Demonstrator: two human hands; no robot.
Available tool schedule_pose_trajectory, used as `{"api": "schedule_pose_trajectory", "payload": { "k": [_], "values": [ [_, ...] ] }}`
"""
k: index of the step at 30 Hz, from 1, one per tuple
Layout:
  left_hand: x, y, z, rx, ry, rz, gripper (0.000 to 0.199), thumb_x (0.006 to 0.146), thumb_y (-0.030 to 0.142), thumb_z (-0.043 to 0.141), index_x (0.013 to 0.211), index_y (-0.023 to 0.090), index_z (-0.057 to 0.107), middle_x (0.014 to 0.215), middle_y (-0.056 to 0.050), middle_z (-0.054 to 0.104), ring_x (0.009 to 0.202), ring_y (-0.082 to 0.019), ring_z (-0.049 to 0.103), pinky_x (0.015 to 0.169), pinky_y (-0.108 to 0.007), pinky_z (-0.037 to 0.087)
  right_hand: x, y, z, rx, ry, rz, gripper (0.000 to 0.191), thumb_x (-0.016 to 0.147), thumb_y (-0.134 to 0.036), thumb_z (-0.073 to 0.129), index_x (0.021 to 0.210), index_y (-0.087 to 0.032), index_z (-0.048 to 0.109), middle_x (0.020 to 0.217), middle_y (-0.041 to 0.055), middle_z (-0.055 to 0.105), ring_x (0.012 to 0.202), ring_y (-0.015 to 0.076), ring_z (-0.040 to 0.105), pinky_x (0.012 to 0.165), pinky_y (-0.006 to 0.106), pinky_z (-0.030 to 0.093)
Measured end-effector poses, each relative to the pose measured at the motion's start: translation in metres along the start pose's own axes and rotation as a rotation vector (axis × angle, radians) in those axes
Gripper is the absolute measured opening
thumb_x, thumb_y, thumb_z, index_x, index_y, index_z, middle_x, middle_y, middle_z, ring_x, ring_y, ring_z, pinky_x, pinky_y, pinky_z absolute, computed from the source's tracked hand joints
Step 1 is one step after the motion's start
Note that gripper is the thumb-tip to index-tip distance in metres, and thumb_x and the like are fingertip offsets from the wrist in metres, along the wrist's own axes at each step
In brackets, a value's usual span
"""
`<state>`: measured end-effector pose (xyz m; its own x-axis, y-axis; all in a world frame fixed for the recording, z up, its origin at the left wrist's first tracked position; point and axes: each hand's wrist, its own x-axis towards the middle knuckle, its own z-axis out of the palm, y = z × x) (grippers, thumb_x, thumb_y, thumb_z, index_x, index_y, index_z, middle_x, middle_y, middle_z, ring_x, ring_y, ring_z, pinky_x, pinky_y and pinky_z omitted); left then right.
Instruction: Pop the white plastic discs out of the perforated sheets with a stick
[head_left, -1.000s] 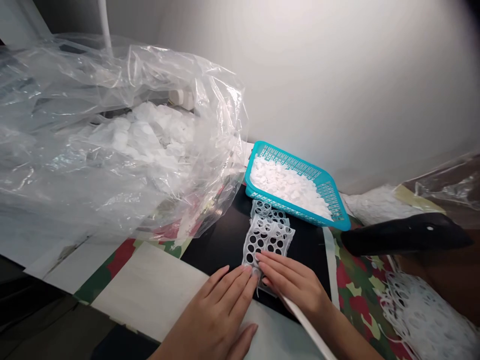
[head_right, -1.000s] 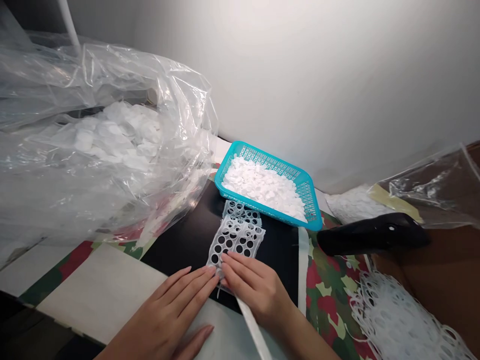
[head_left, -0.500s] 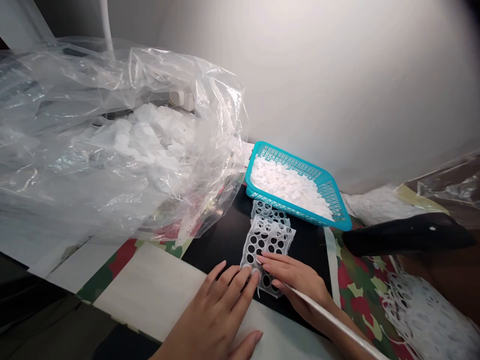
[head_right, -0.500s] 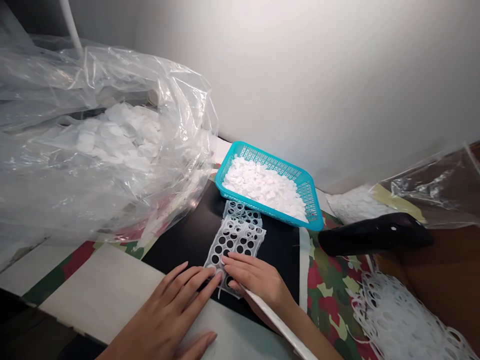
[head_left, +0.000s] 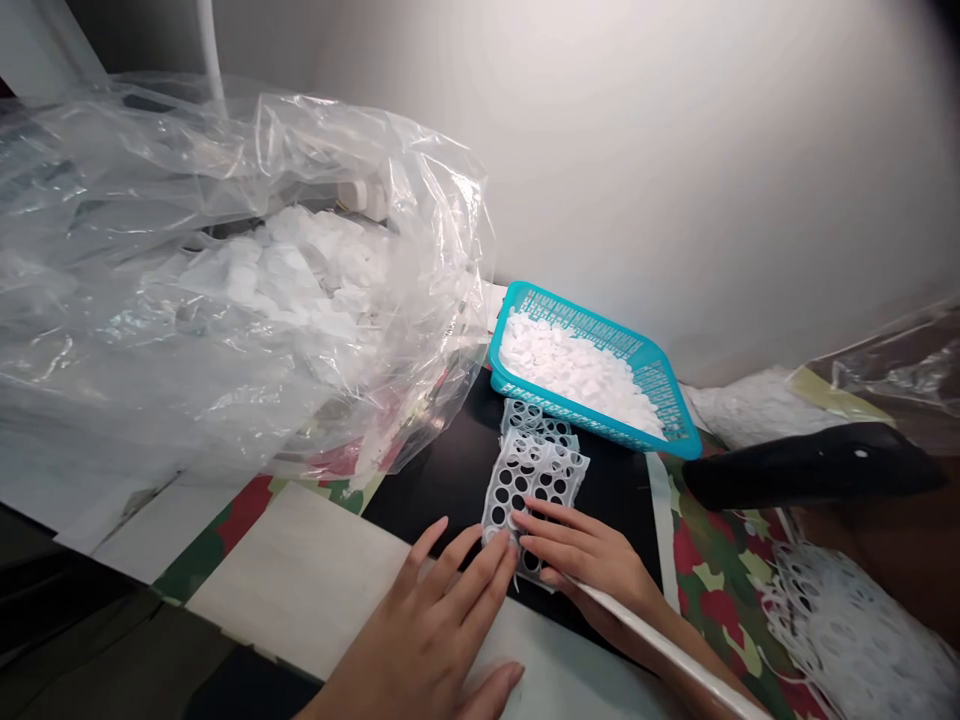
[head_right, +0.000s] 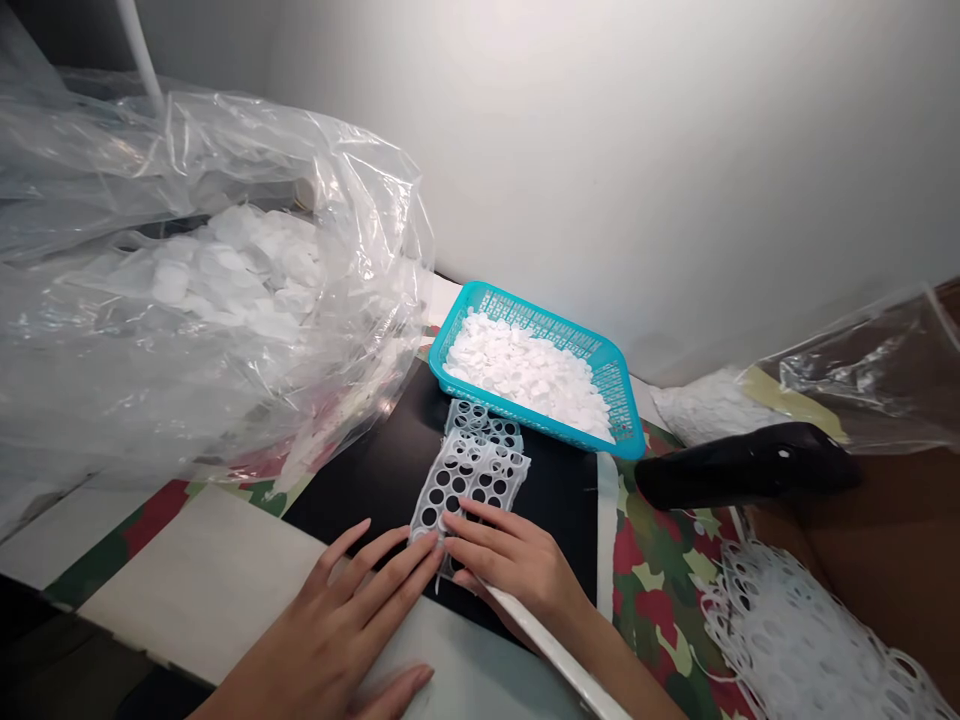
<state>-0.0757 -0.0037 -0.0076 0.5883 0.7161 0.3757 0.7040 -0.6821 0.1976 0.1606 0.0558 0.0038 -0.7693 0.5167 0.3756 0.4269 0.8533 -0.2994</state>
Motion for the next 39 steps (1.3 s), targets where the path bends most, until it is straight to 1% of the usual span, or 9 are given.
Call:
{"api": "schedule_pose_trajectory", "payload": {
  "k": [9,18,21,25,29,32,34,36,39],
  "values": [
    [-0.001,0.000,-0.004,0.040,0.037,0.056,0.050,0.100,0.048,0.037,0.133,0.014,0.054,0.139,-0.001,0.054,0.125,-0.019,0.042,0.115,-0.038,0.007,0.000,0.001,-0.001,-0.004,-0.007,-0.021,0.026,0.101,-0.029,0.043,0.112,-0.014,0.061,0.120,0.0125,0.068,0.128,0.0214,0.053,0.099,0.036,0.053],
    [0.002,-0.001,-0.002,0.042,0.045,0.057,0.049,0.099,0.047,0.039,0.132,0.014,0.055,0.137,-0.003,0.055,0.126,-0.020,0.043,0.115,-0.038,0.010,0.004,0.000,-0.001,-0.057,0.008,-0.051,0.029,0.102,-0.029,0.039,0.109,-0.013,0.063,0.116,0.0130,0.071,0.124,0.0218,0.056,0.096,0.035,0.056],
    [0.002,-0.002,-0.002,0.038,0.058,0.062,0.049,0.099,0.048,0.041,0.129,0.014,0.058,0.135,-0.003,0.058,0.125,-0.019,0.045,0.116,-0.036,0.011,0.002,-0.001,0.000,-0.137,0.004,-0.078,0.025,0.100,-0.028,0.046,0.111,-0.013,0.064,0.115,0.0122,0.071,0.123,0.0224,0.058,0.097,0.034,0.056],
    [0.002,-0.002,-0.002,0.029,0.061,0.060,0.047,0.098,0.047,0.042,0.125,0.014,0.061,0.132,-0.003,0.060,0.125,-0.019,0.046,0.116,-0.036,0.012,0.006,-0.010,0.000,-0.303,0.012,-0.134,0.018,0.091,-0.024,0.062,0.105,-0.014,0.067,0.117,0.0135,0.070,0.117,0.0271,0.062,0.093,0.040,0.058],
    [0.000,0.001,0.007,-0.031,0.113,0.043,0.050,0.095,0.049,0.047,0.127,0.013,0.059,0.131,-0.003,0.061,0.128,-0.019,0.043,0.117,-0.037,0.010,0.013,-0.020,0.000,-0.352,0.058,-0.171,0.015,0.087,-0.013,0.065,0.101,-0.008,0.068,0.109,0.0173,0.072,0.108,0.0274,0.067,0.092,0.038,0.060],
    [-0.001,0.004,0.013,-0.078,0.130,0.001,0.052,0.093,0.049,0.051,0.130,0.013,0.057,0.135,-0.004,0.058,0.129,-0.019,0.043,0.118,-0.037,0.010,0.014,-0.020,-0.001,-0.301,0.089,-0.108,0.022,0.090,-0.007,0.057,0.111,-0.005,0.064,0.111,0.0184,0.071,0.113,0.0254,0.065,0.095,0.035,0.058],
    [-0.001,0.004,0.014,-0.081,0.120,0.000,0.052,0.094,0.048,0.051,0.131,0.013,0.055,0.138,-0.003,0.055,0.129,-0.018,0.043,0.118,-0.037,0.009,0.011,-0.017,-0.005,-0.246,0.140,-0.017,0.030,0.093,-0.005,0.051,0.122,-0.008,0.059,0.114,0.0163,0.070,0.115,0.0233,0.063,0.093,0.034,0.059],
    [0.000,0.002,0.010,-0.061,0.119,0.027,0.050,0.095,0.047,0.048,0.132,0.014,0.055,0.137,-0.003,0.055,0.128,-0.018,0.043,0.118,-0.036,0.009,0.009,-0.011,-0.011,-0.217,0.224,0.080,0.037,0.094,-0.004,0.048,0.128,-0.015,0.055,0.118,0.0127,0.069,0.114,0.0217,0.064,0.090,0.033,0.060],
    [0.003,-0.001,0.002,-0.023,0.090,0.057,0.048,0.097,0.045,0.043,0.131,0.013,0.056,0.136,-0.003,0.057,0.126,-0.017,0.045,0.117,-0.034,0.012,0.008,0.002,-0.027,-0.298,0.423,0.215,0.040,0.093,-0.006,0.050,0.128,-0.023,0.056,0.119,0.0075,0.069,0.110,0.0217,0.066,0.092,0.037,0.058]
  ]
}}
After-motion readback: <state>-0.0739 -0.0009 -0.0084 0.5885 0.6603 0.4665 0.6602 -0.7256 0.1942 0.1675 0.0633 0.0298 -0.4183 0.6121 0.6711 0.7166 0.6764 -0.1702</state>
